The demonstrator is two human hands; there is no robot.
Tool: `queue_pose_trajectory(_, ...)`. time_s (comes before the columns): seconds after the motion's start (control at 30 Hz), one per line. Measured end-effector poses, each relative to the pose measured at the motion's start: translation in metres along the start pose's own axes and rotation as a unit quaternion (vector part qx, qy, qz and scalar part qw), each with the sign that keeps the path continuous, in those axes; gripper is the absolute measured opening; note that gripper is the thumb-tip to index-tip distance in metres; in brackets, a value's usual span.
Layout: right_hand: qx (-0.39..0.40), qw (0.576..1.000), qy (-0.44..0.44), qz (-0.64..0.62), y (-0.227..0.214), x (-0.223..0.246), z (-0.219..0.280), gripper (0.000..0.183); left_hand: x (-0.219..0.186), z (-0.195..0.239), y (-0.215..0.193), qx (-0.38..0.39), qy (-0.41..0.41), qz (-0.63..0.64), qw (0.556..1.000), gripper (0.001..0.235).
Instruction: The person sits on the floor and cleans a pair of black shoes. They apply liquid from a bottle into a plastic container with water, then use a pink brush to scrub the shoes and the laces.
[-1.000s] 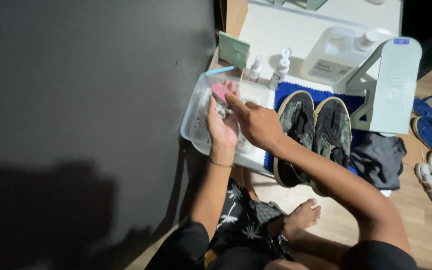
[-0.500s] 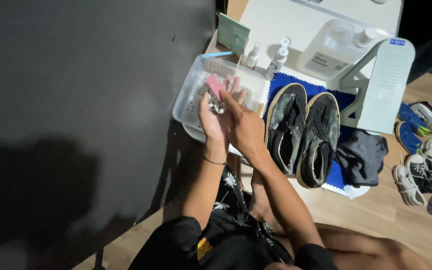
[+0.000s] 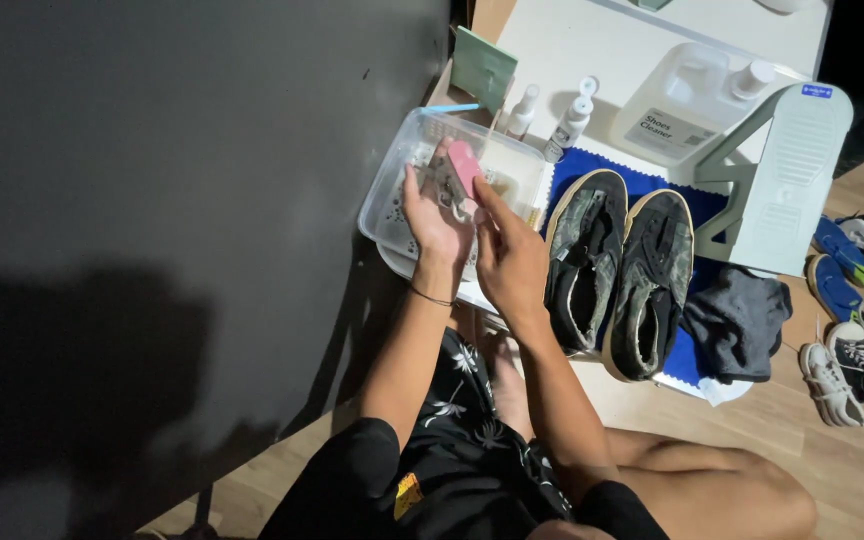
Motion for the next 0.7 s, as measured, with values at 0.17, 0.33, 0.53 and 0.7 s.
queue_pose_trajectory(0.17,0.002,1.0,-0.006,0.011,-0.004,0.007,0.005,0.046,0.012,-0.012,-0.008,0.005,-0.028,0.013,0.999,0.038)
queue_pose_trajectory(0.33,0.062,0.997,-0.001,0.051,0.01,0.011,0.016,0.041,0.009,0.016,0.023,0.034,-0.064,0.128,0.989,0.033)
queue_pose_trajectory(0.53,0.108,0.99,0.023,0.089,0.02,0.002,0.022,0.041,0.019,0.007,0.013,0.095,-0.085,0.103,0.986,0.045)
queue_pose_trajectory(0.7,0.143,0.986,0.032,0.075,0.002,0.013,0.042,0.04,0.007,-0.027,-0.017,0.104,-0.037,0.107,0.988,0.031)
Point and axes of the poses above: each hand's wrist, its own z-axis away from the middle knuckle, its own y-axis out of the palm, x = y × z, the point moved 10 cm from there along -z, towards the middle knuckle
